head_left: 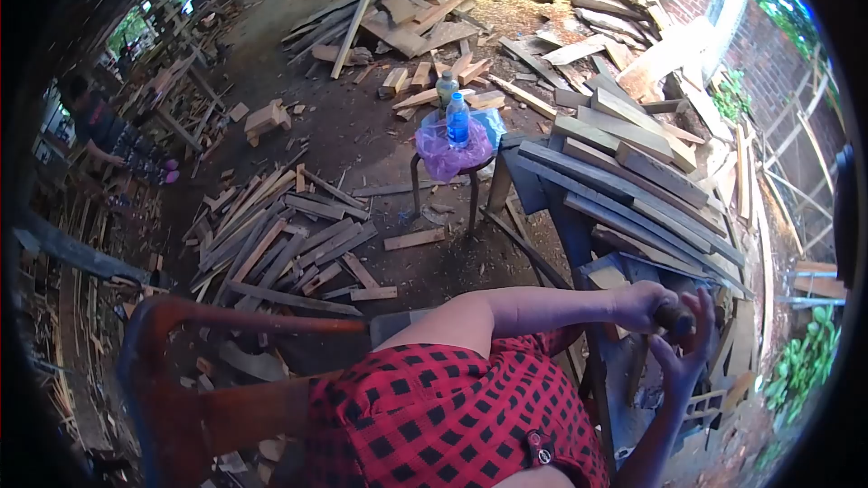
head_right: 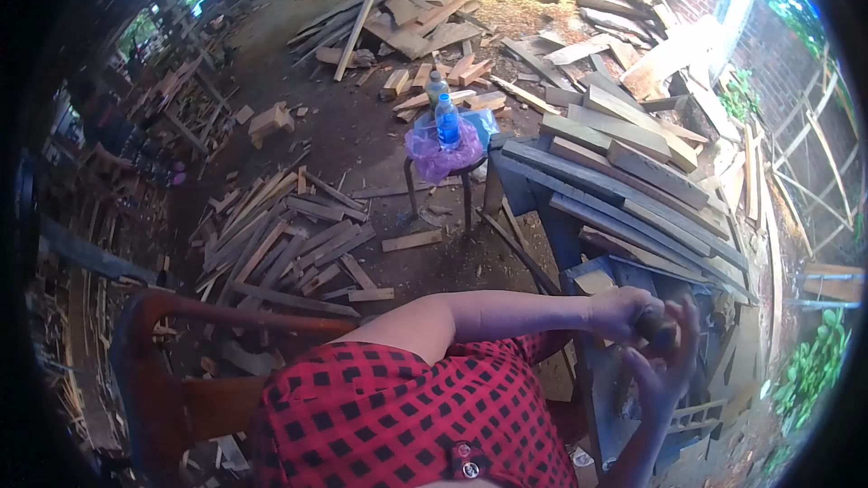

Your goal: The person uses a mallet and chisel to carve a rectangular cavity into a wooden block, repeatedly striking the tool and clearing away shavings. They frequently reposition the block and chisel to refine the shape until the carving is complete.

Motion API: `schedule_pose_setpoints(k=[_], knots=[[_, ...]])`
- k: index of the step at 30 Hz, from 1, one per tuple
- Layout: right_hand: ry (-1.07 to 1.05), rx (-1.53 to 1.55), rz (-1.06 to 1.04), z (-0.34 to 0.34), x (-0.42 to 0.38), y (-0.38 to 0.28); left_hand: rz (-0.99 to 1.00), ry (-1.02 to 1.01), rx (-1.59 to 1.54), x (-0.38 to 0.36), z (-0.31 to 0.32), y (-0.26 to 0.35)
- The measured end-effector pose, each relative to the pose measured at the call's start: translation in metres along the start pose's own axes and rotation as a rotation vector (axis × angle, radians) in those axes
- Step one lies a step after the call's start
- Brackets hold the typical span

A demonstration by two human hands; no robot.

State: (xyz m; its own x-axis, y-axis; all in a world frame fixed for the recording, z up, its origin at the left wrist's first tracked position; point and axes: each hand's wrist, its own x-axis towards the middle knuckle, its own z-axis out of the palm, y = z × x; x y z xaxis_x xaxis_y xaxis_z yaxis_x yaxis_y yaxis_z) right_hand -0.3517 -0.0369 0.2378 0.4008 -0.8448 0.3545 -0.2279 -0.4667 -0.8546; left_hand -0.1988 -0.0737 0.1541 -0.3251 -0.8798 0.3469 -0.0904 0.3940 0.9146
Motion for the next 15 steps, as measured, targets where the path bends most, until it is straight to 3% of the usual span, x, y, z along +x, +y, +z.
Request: schedule_pose_setpoints(k=[3, 6, 8, 9, 11, 13, 15], knots=[[-0.143, -0.2, -0.1, -0.004, 0.006, 0.031, 0.105, 0.083, 0.215, -0.008, 0.002, -0.006], [-0.068, -0.199, -0.097, 0.006, 0.006, 0.013, 0.18, 0.23, 0.449, -0.042, -0.016, -0.03], [-0.017, -0.221, -0.014, 0.004, 0.002, 0.018, 0.102, 0.332, 0.591, -0.085, -0.047, -0.049], [-0.008, -0.221, -0.01, 0.0, 0.0, 0.026, -0.14, 0.237, 0.584, -0.107, -0.063, -0.066], [0.142, -0.182, 0.033, -0.017, -0.008, 0.052, -0.556, 0.279, 0.47, -0.156, -0.076, -0.112], [0.227, -0.149, 0.023, -0.027, -0.018, 0.066, -0.693, 0.186, 0.52, -0.189, -0.078, -0.163], [0.392, -0.04, 0.261, -0.034, -0.026, 0.059, -0.705, 0.012, 0.517, -0.197, -0.071, -0.22]])
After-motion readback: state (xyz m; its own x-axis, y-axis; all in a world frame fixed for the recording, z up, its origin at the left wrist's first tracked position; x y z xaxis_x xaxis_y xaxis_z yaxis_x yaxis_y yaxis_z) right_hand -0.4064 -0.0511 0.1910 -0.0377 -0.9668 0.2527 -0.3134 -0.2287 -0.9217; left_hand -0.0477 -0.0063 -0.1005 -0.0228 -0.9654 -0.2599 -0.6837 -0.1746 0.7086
